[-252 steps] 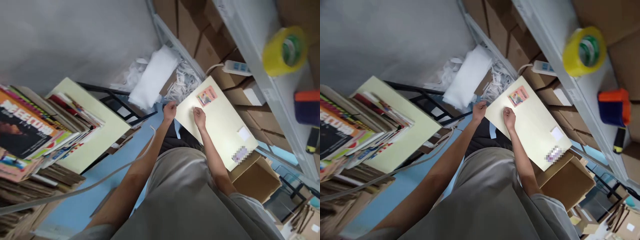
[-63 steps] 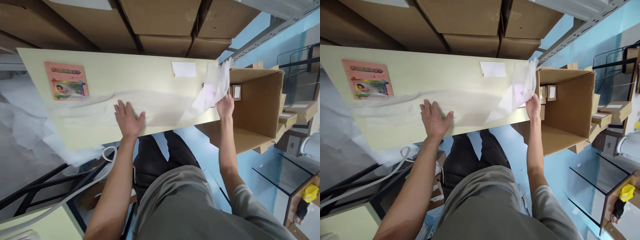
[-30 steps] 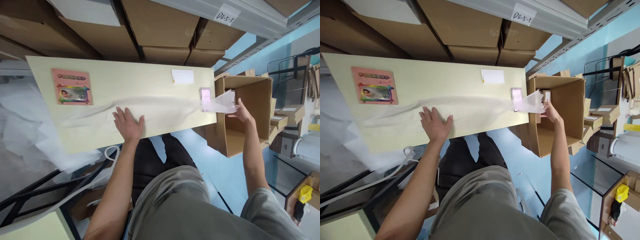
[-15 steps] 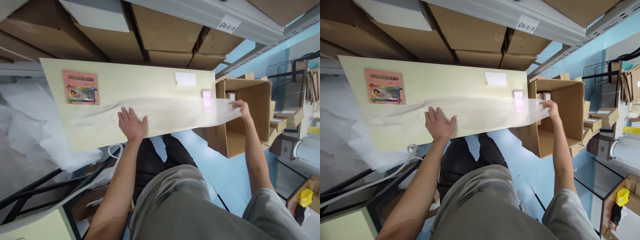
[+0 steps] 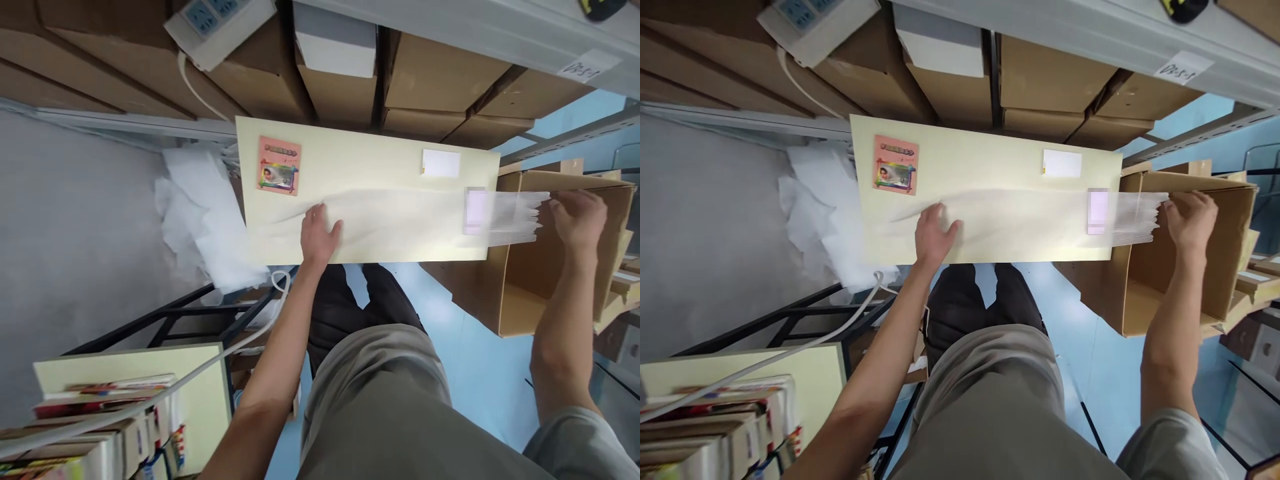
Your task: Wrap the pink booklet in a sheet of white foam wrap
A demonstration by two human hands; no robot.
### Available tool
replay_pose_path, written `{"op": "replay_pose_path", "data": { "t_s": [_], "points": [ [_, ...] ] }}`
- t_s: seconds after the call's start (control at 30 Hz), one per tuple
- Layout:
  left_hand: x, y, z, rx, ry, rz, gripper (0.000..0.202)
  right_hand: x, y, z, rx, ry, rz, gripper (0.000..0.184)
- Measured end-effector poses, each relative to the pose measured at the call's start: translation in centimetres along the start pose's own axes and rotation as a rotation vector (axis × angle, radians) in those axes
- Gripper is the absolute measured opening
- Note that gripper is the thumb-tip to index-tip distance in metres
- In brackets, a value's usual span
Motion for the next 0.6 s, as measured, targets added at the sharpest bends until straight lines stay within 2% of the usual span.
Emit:
{"op": "replay_pose_path", "data": {
  "t_s": [0.03, 0.1, 0.17, 0.2, 0.3, 0.4, 0.43, 0.5, 0.6],
  "points": [
    [0.2, 0.3, -1.1, -0.029, -0.017, -0.001, 0.059, 2.0, -0.2, -1.8, -0.068, 0.058, 0.041, 0.015],
    [0.8, 1.2, -3.6, -0.099, -0.03, -0.016, 0.049, 8.2, -1.5, -4.9, -0.097, 0.291, -0.041, 0.019],
    [1.7, 2.4, -6.1, -0.178, -0.024, -0.031, 0.041, 16.7, -4.2, -6.8, 0.047, 0.599, -0.183, 0.025],
    [2.2, 3.3, -7.2, -0.211, -0.016, -0.033, 0.04, 21.5, -5.9, -7.1, 0.158, 0.734, -0.233, 0.024],
    [3.9, 6.3, -9.9, -0.271, 0.029, -0.062, 0.046, 36.3, -11.2, -5.7, 0.498, 1.079, -0.345, 0.023],
    [5.7, 9.5, -10.9, -0.256, 0.087, -0.14, 0.059, 48.9, -15.2, -2.6, 0.655, 1.153, -0.443, 0.024],
    [6.1, 10.4, -10.9, -0.241, 0.1, -0.158, 0.062, 52.1, -16.1, -1.6, 0.678, 1.13, -0.443, 0.026],
    [6.8, 11.8, -10.8, -0.221, 0.102, -0.169, 0.059, 56.9, -17.4, 0.0, 0.726, 1.049, -0.408, 0.033],
    [7.5, 13.0, -10.5, -0.237, 0.035, -0.186, 0.044, 60.4, -18.5, 1.0, 0.789, 0.936, -0.339, 0.041]
  ]
}}
Point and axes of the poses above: each hand's wrist, its own y-axis towards the middle knuckle, its own z-axis out of the palm, x = y × z, the point moved 2 cm from there along y, towards the middle knuckle, and after that the axes turned 13 degrees about -y, right-handed, at the moved point
